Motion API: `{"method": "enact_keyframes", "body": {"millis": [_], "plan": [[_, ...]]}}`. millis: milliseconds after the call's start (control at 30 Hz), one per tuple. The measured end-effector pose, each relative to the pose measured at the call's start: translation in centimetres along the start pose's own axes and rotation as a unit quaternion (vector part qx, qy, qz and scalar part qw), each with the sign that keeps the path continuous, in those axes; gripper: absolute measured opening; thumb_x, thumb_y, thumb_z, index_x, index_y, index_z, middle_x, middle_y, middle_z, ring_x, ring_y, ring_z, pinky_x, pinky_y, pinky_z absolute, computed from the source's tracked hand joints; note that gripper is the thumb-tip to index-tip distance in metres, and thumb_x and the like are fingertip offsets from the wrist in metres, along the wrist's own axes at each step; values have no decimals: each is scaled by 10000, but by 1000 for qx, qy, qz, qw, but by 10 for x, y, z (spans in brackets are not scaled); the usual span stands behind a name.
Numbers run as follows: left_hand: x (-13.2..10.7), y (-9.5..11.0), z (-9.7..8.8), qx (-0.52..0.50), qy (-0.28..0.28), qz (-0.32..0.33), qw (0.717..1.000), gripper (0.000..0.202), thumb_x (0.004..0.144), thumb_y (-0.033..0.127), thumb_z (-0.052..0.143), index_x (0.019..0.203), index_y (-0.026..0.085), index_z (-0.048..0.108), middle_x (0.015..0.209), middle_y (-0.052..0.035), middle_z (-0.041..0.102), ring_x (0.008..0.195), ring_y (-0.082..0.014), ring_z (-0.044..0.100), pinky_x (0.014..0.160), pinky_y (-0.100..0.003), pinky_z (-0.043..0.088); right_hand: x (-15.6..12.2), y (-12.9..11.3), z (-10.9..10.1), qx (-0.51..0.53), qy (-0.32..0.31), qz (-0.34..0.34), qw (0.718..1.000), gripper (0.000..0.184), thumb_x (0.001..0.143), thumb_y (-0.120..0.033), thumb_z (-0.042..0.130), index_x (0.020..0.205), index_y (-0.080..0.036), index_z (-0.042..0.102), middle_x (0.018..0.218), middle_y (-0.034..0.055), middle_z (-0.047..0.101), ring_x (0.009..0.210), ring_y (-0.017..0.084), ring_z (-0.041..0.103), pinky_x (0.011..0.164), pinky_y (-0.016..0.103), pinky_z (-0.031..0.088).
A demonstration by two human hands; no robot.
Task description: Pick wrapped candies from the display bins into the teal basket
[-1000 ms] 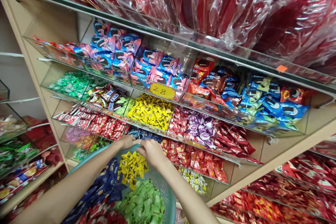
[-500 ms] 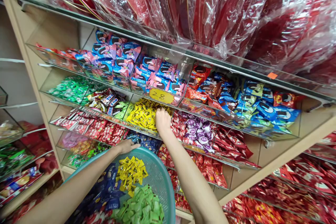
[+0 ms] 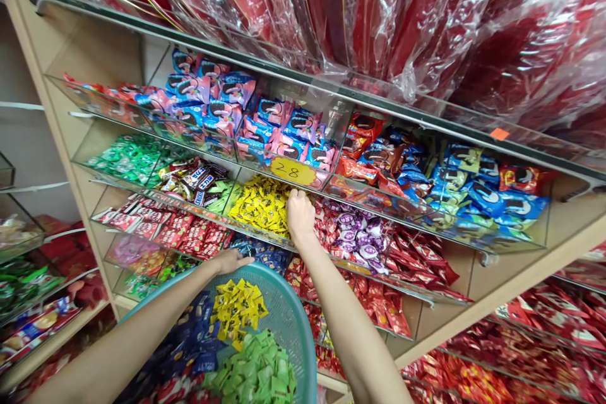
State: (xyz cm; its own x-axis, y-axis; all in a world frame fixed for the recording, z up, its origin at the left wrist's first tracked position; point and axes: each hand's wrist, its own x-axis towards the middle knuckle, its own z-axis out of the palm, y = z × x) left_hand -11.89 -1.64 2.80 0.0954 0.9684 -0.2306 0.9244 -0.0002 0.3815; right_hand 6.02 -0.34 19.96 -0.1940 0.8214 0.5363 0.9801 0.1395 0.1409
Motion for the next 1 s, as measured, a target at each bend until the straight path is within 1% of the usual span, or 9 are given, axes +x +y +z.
{"method": "enact_keyframes", "body": {"millis": [100, 167, 233, 333, 433, 567, 667, 867, 1000], "plan": [[1, 2, -1, 3, -5, 1, 1000, 771, 621, 795, 201, 826, 212, 661, 954, -105, 639, 866, -256, 585, 725, -318, 423, -23, -1, -12, 50, 17, -18, 998, 255, 890, -250, 236, 949, -157, 465, 916, 84, 510, 755, 155, 536, 600, 236, 372], [2, 4, -1, 10, -6, 1, 1000, 772, 626, 791, 194, 814, 209, 664, 942, -106, 643, 871, -258, 584, 731, -318, 422, -46, -2, -14, 111, 9, -68, 991, 284, 896, -280, 219, 934, -166, 477, 900, 70, 509, 753, 141, 522, 622, 226, 357], [3, 6, -1, 20, -3, 2, 1000, 761, 634, 785, 195, 813, 214, 665, 939, -100, 645, 882, -258, 581, 739, -318, 420, -73, -6, -8, 187, -34, -139, 972, 279, 893, -291, 239, 904, -176, 493, 871, 53, 517, 747, 124, 513, 640, 212, 347], [2, 8, 0, 26, -5, -1, 1000, 737, 641, 775, 213, 833, 221, 661, 949, -87, 645, 895, -250, 578, 735, -302, 421, -112, -14, 16, 275, -137, -222, 925, 202, 861, -255, 329, 832, -184, 516, 826, 27, 536, 721, 103, 508, 644, 194, 341], [1, 8, 0, 23, 0, -3, 1000, 747, 639, 777, 208, 824, 213, 663, 941, -95, 647, 893, -253, 579, 733, -302, 420, -140, -21, 49, 312, -228, -266, 883, 130, 802, -200, 408, 760, -184, 530, 810, 9, 557, 709, 97, 506, 623, 184, 336], [-1, 7, 1, 21, 4, -5, 1000, 727, 641, 770, 228, 829, 220, 663, 942, -97, 649, 894, -253, 579, 751, -309, 415, -157, -25, 85, 321, -318, -275, 848, 87, 725, -160, 468, 703, -178, 550, 775, -11, 594, 695, 95, 506, 607, 178, 332], [-2, 6, 1, 21, 2, -4, 1000, 706, 648, 761, 237, 819, 225, 663, 933, -89, 653, 890, -245, 582, 756, -301, 411, -162, -24, 106, 325, -361, -267, 832, 94, 700, -147, 477, 686, -167, 568, 698, -25, 601, 640, 80, 502, 578, 168, 324], [-1, 9, 2, 34, 8, -5, 999, 720, 647, 766, 225, 826, 221, 659, 954, -98, 644, 921, -267, 567, 751, -316, 414, -174, -21, 133, 343, -378, -250, 823, 105, 700, -182, 494, 688, -158, 596, 636, -34, 580, 580, 68, 474, 539, 163, 315], [-1, 12, 2, 45, 16, -12, 999, 721, 645, 766, 237, 844, 216, 658, 980, -102, 636, 947, -267, 557, 762, -305, 411, -181, -21, 128, 276, -371, -182, 868, 128, 711, -171, 467, 719, -173, 595, 706, -4, 606, 670, 103, 522, 587, 188, 333]]}}
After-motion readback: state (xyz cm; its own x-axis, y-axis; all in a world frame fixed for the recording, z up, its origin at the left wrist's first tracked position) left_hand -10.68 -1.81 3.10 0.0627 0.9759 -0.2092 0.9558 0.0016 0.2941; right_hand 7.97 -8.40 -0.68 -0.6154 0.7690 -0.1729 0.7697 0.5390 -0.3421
